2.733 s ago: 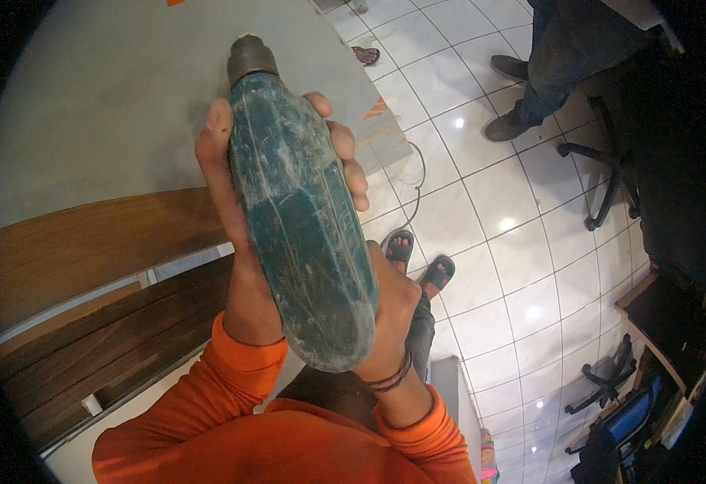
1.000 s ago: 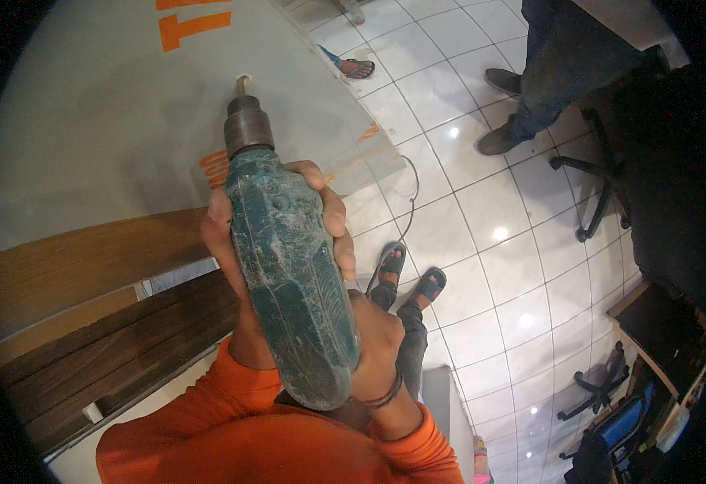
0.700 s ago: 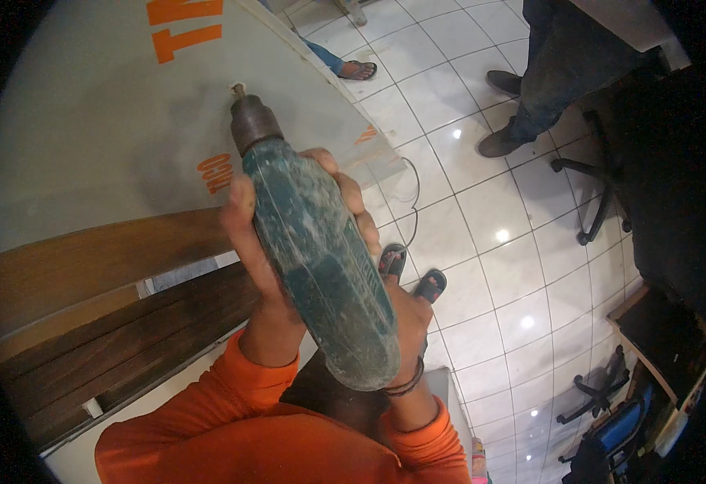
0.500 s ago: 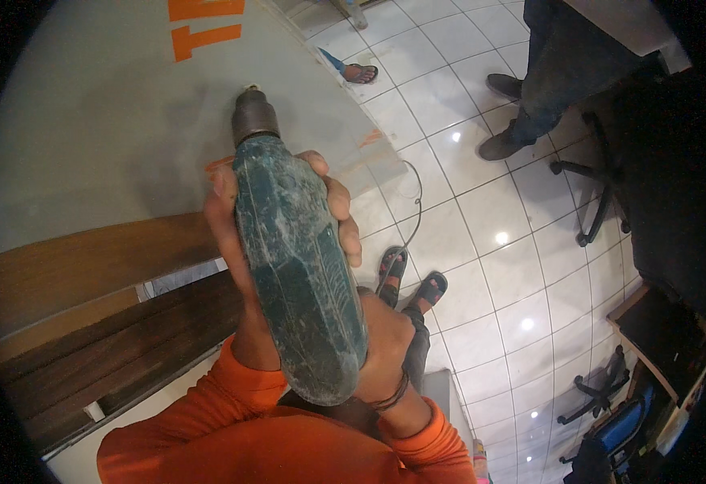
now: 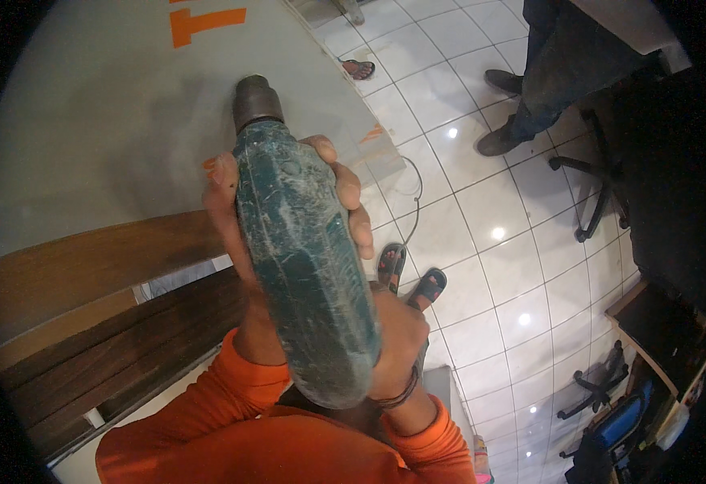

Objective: The person uses a power drill to create a series of holes in a large wooden panel held vertically by another person.

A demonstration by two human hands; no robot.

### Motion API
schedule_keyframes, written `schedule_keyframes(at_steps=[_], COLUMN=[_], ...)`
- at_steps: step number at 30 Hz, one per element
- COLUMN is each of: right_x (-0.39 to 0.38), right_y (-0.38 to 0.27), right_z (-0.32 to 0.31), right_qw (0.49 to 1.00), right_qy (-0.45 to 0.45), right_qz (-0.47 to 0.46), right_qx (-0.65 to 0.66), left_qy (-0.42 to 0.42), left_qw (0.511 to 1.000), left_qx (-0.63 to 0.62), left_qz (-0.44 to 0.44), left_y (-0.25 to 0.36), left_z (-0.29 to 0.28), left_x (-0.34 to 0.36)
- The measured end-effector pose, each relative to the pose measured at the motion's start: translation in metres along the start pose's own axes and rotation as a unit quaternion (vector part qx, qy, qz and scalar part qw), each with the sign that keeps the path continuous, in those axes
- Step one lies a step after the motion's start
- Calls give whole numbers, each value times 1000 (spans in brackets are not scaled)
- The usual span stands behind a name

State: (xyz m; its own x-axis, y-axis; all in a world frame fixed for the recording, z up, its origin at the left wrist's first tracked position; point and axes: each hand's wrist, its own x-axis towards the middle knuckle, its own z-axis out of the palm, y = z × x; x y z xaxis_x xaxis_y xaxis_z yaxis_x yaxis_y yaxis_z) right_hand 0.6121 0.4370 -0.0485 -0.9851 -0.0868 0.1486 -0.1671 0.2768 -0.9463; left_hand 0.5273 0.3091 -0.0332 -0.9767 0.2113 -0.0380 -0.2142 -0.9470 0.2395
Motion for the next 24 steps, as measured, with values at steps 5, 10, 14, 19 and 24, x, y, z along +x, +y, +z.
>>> schedule_keyframes(at_steps=[5,10,14,19,24], right_x=[-17,-31,-40,-21,-45], right_y=[6,23,42,15,34], right_z=[16,6,5,22,17], right_qw=[998,991,996,1000,995], right_qy=[-27,-26,-46,-4,-42], right_qz=[57,131,78,16,68], right_qx=[19,12,-7,11,-55], left_qy=[46,109,181,118,127], left_qw=[998,985,962,979,976], left_qx=[52,136,203,164,174], left_qz=[5,1,25,0,11], left_y=[2,-9,-8,3,-5], left_z=[1,12,25,9,4], left_x=[-15,-4,-4,-10,-13])
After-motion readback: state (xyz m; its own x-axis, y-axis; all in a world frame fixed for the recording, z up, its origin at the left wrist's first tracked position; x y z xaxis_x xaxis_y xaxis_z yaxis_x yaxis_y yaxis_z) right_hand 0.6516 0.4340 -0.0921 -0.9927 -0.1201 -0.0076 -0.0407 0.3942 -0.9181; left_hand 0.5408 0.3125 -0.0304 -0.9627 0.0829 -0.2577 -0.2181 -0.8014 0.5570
